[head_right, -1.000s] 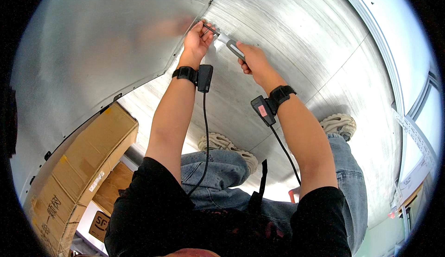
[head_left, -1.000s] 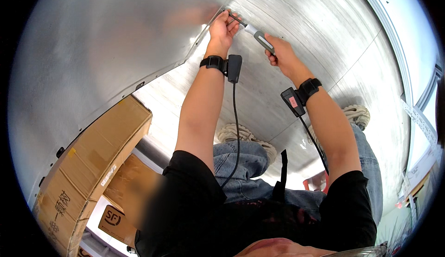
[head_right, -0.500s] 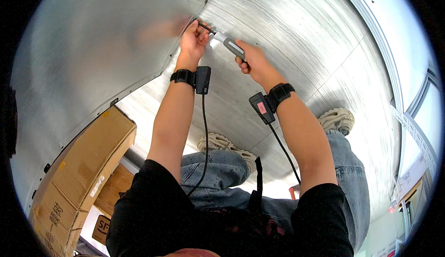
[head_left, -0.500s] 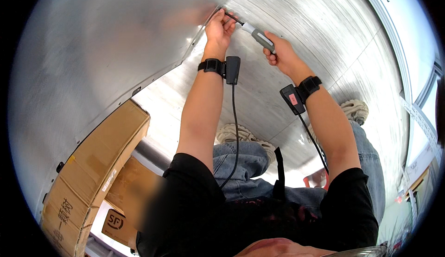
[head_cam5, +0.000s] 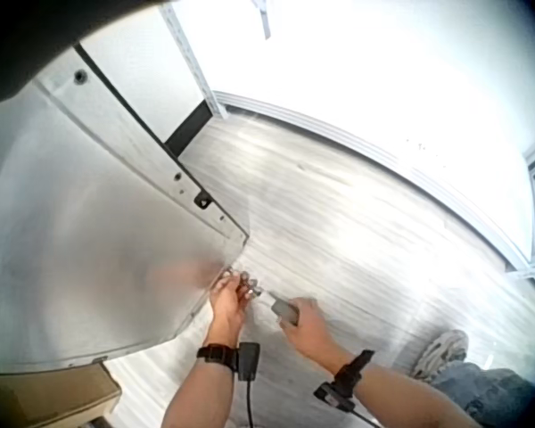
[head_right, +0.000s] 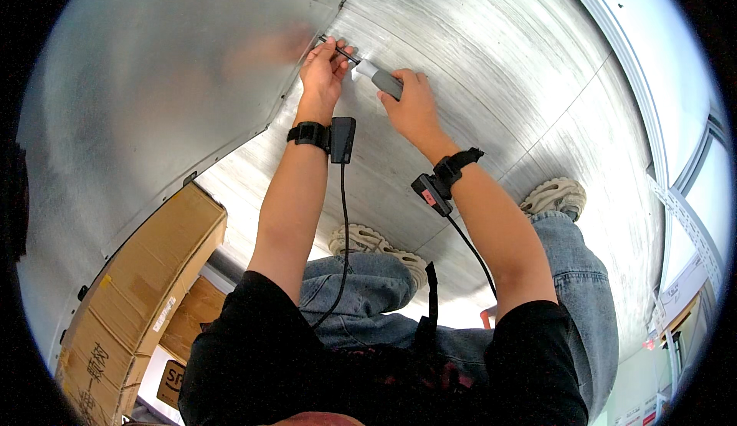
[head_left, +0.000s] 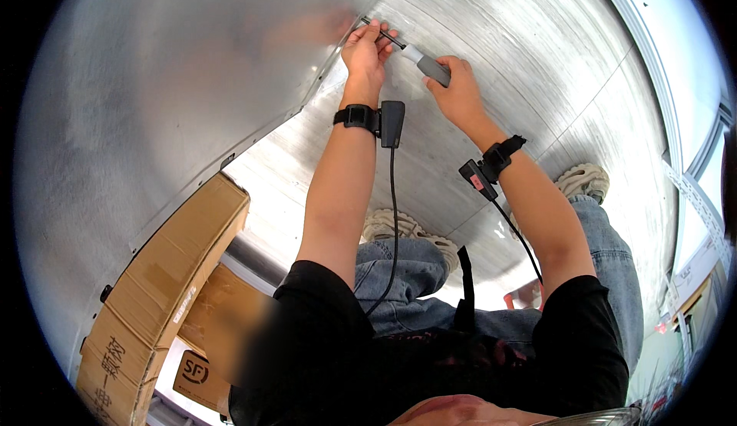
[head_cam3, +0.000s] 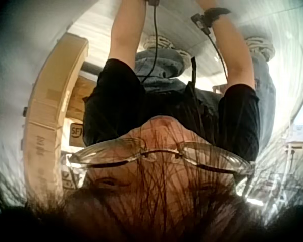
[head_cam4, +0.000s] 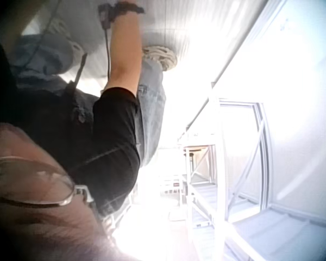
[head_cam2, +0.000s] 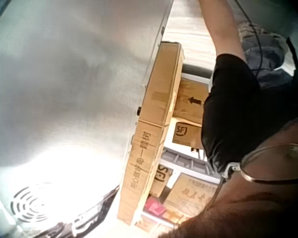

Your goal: The person is assembling a white appliance, likely a refrigerator, by using a screwdriver to fasten screws into the back panel. The person is sitting on the floor and repeatedly drives screws into the metal surface.

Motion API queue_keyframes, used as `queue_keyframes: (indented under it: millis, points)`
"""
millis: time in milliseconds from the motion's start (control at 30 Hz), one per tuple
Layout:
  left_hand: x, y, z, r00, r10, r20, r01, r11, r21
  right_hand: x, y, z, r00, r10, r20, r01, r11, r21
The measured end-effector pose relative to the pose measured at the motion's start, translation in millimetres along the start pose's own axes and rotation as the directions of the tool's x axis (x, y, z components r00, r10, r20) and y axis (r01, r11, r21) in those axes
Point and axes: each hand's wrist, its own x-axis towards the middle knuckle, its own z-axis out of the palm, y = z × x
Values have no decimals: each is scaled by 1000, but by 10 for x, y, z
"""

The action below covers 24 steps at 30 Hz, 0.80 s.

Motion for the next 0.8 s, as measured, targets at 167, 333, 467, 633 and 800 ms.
queue_keyframes:
  millis: [167, 333, 467, 633, 800]
  points:
    - [84, 16, -58, 997, -72, 12, 72, 997, -22, 20, -84, -76, 975, 122, 183, -159, 966, 203]
    - [131, -2, -143, 996, -66, 67, 70, 997, -46, 117, -148, -223, 696, 283, 660, -651, 636, 414]
    - [44, 5, -91, 994, -38, 104, 42, 999, -35, 83, -60, -109, 951, 116, 286, -143, 987, 77]
    - [-2, -25, -1, 997, 68, -21, -67, 995, 69, 98, -126, -89, 992, -13, 123, 38, 978, -205]
    - [0, 32, 21, 999, 21, -38, -17, 995, 100, 185, -158, -191, 892, 201, 404, -259, 962, 92]
